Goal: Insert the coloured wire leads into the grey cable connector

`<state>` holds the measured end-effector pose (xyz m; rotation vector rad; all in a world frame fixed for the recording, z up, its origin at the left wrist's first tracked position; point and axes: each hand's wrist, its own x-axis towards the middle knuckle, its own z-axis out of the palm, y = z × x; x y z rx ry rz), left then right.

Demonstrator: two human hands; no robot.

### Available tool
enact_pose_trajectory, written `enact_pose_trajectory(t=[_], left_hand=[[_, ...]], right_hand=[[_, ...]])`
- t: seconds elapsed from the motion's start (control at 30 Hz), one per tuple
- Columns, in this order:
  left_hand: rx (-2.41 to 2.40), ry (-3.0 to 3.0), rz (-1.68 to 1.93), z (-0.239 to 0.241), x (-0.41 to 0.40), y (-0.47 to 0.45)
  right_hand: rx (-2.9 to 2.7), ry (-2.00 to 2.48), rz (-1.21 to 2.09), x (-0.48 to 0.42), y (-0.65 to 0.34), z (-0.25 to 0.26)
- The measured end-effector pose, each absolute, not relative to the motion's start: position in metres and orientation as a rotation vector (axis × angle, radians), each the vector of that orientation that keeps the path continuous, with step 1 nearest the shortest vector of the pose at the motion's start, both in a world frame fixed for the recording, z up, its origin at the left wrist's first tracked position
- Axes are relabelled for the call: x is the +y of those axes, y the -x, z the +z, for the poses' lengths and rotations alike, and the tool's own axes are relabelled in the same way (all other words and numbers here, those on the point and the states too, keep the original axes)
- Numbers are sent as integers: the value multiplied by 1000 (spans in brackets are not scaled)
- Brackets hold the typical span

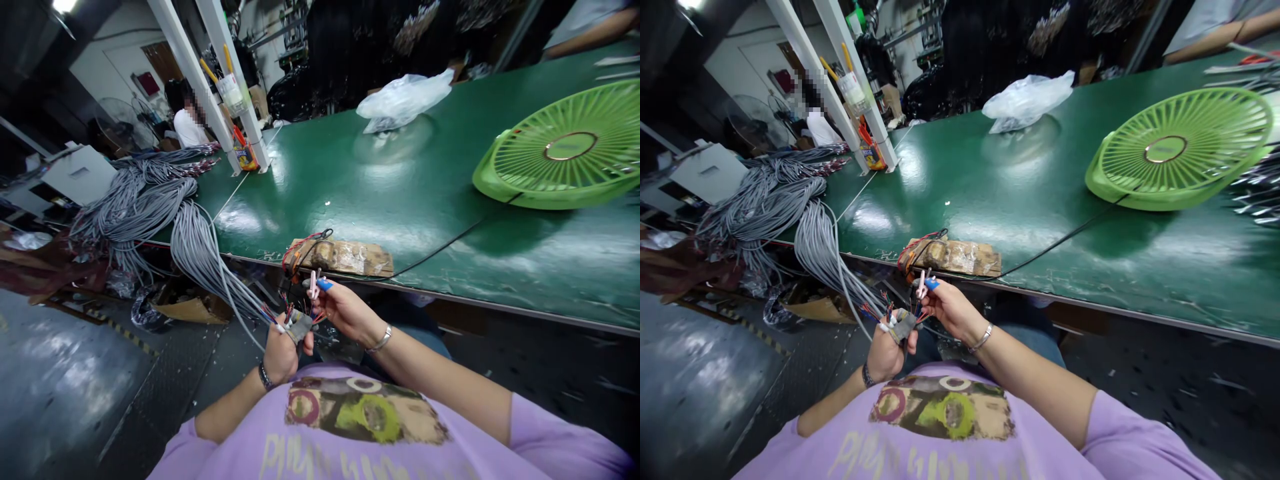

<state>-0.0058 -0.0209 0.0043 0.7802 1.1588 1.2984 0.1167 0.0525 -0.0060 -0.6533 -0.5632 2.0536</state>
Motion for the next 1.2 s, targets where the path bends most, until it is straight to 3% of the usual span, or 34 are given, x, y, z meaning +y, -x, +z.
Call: enact_pose_trajectory(t=[0.23,1.0,1.2], left_hand=[[1120,-738,1300,5,-12,2],[1154,-790,1265,0,-17,3],[1202,-774,1322,0,-19,3]], right_hand=[[-620,628,1919,56,-113,-20],[-398,567,2160,59,-113,-15],[-544,564,2051,55,-117,-13]])
